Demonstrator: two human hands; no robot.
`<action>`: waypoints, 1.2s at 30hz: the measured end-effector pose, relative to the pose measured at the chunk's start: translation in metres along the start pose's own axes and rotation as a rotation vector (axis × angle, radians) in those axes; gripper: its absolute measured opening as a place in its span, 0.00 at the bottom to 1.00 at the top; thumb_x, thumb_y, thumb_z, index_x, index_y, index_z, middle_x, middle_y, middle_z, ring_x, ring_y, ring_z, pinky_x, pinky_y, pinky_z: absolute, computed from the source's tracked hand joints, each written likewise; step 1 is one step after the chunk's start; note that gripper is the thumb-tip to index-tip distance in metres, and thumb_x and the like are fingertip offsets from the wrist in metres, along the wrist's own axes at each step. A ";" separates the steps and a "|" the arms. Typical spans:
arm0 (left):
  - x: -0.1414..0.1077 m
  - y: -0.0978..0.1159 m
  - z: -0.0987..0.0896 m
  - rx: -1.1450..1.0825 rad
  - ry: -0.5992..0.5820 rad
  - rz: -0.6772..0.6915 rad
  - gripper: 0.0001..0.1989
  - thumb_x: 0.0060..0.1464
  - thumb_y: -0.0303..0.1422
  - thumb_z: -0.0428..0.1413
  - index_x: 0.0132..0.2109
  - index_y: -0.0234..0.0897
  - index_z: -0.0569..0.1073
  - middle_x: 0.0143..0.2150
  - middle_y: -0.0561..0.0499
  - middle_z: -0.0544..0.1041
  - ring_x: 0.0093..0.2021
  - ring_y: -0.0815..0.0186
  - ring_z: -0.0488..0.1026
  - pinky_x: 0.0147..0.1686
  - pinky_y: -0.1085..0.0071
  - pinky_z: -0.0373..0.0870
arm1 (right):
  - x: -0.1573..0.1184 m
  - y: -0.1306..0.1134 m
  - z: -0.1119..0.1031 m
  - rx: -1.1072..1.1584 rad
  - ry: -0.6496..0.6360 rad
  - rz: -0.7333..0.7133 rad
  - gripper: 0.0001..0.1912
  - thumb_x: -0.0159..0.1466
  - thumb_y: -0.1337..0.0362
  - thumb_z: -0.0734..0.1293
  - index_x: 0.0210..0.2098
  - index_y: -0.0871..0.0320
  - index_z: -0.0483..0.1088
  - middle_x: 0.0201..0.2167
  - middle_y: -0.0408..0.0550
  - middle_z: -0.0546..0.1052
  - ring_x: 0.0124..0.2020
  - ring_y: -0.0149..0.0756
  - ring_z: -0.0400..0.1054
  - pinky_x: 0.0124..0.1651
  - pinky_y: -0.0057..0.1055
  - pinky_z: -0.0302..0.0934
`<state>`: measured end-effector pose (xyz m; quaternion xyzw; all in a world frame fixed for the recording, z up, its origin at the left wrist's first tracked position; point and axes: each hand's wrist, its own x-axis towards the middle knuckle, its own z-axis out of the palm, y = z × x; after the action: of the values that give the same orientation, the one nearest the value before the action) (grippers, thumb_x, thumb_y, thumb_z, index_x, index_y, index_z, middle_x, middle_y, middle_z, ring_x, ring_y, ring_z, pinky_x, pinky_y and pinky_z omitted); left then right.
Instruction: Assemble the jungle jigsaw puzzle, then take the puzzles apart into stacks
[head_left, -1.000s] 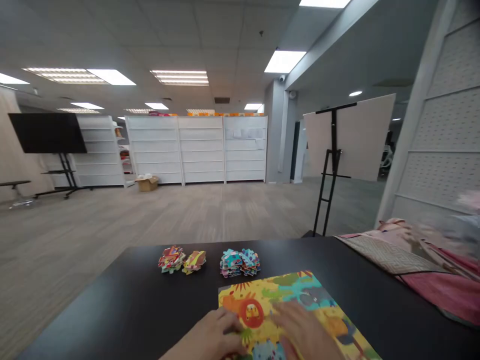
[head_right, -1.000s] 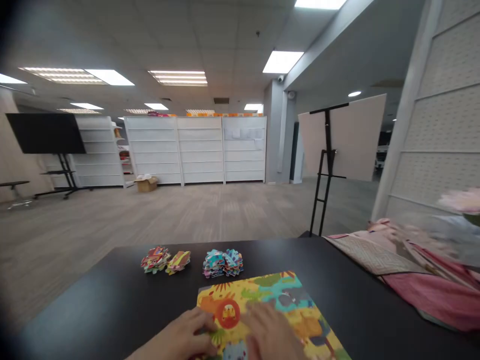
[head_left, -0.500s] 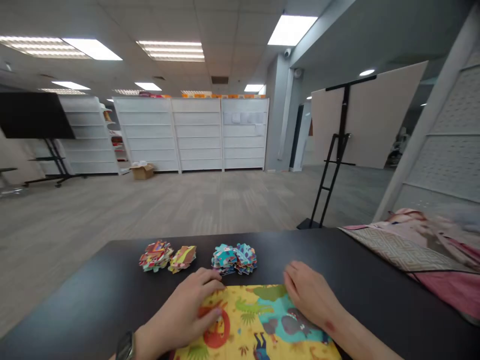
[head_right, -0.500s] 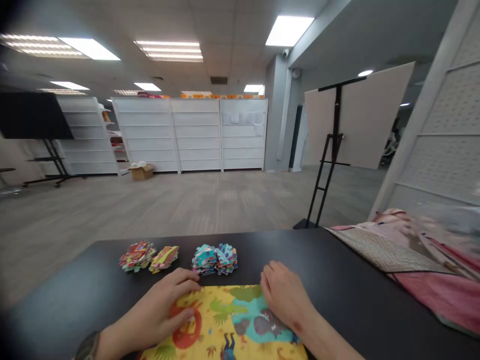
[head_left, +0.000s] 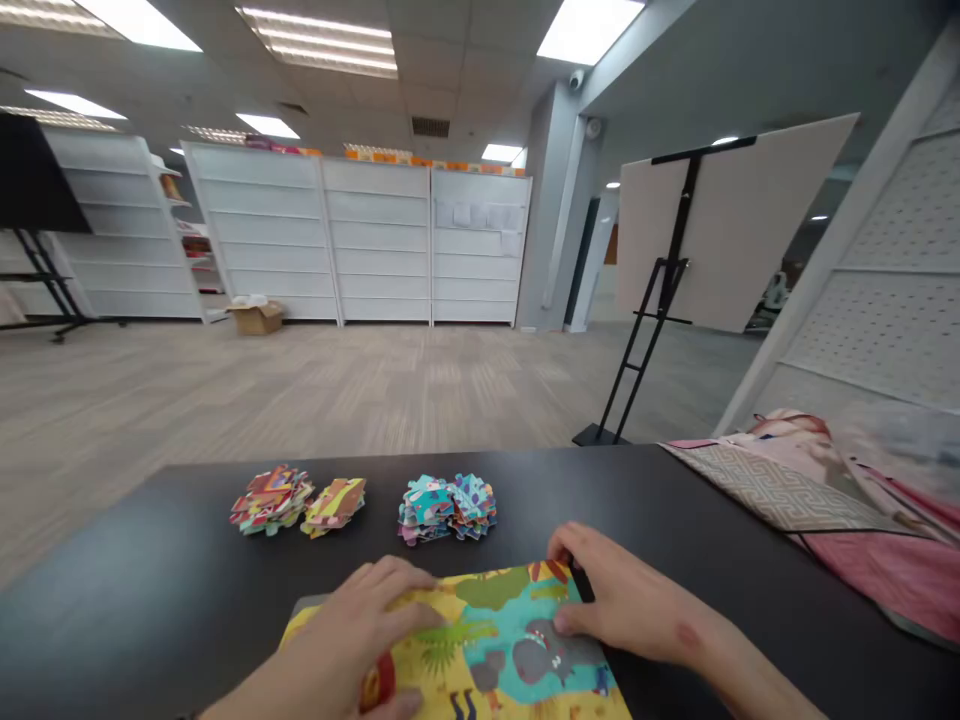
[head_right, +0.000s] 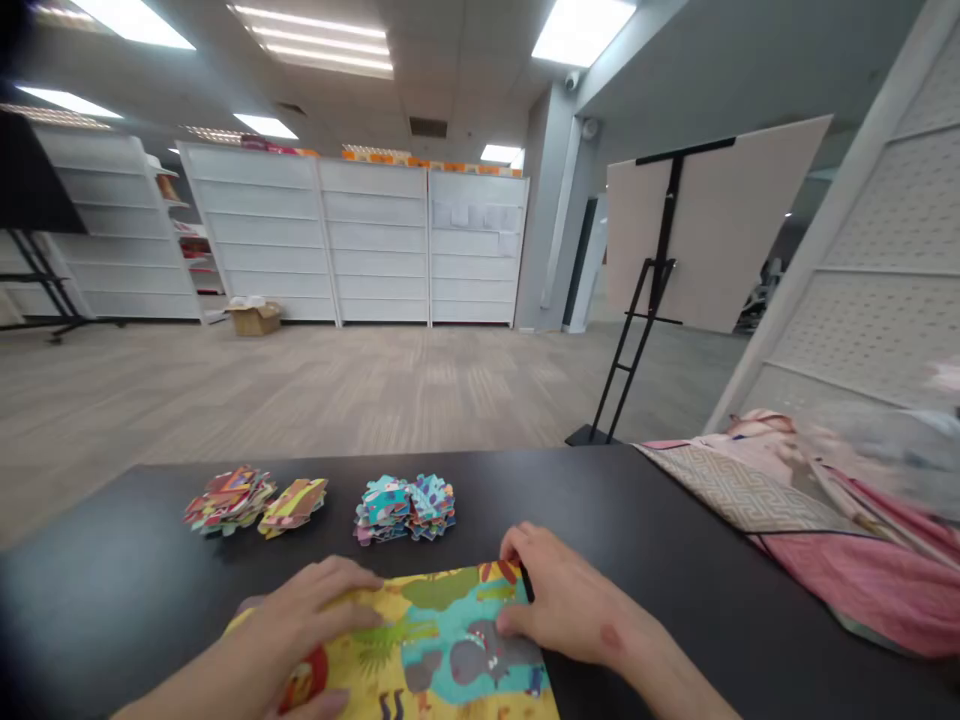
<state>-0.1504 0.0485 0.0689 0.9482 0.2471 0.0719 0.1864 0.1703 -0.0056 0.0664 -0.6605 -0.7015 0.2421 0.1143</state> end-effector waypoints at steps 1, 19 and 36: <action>0.005 0.005 0.002 0.003 -0.017 0.048 0.24 0.60 0.39 0.60 0.62 0.49 0.69 0.67 0.48 0.67 0.64 0.48 0.64 0.62 0.51 0.65 | 0.004 -0.004 0.002 0.010 -0.013 0.000 0.19 0.51 0.61 0.76 0.39 0.54 0.68 0.42 0.43 0.72 0.44 0.40 0.66 0.45 0.32 0.56; 0.013 0.016 0.020 -0.101 -0.007 0.025 0.35 0.53 0.47 0.65 0.66 0.56 0.65 0.61 0.45 0.66 0.59 0.47 0.63 0.60 0.45 0.63 | 0.029 -0.023 0.023 0.399 0.048 -0.217 0.09 0.62 0.59 0.68 0.38 0.56 0.67 0.33 0.42 0.76 0.33 0.33 0.66 0.36 0.28 0.57; 0.013 0.016 0.027 0.065 0.051 0.243 0.26 0.61 0.54 0.56 0.64 0.56 0.69 0.58 0.46 0.70 0.54 0.49 0.68 0.58 0.52 0.59 | 0.039 -0.018 0.035 0.653 -0.017 -0.243 0.24 0.64 0.42 0.67 0.44 0.55 0.62 0.33 0.41 0.75 0.32 0.32 0.68 0.35 0.27 0.62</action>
<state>-0.1259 0.0338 0.0511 0.9745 0.1373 0.1100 0.1393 0.1336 0.0260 0.0390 -0.4986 -0.6615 0.4439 0.3418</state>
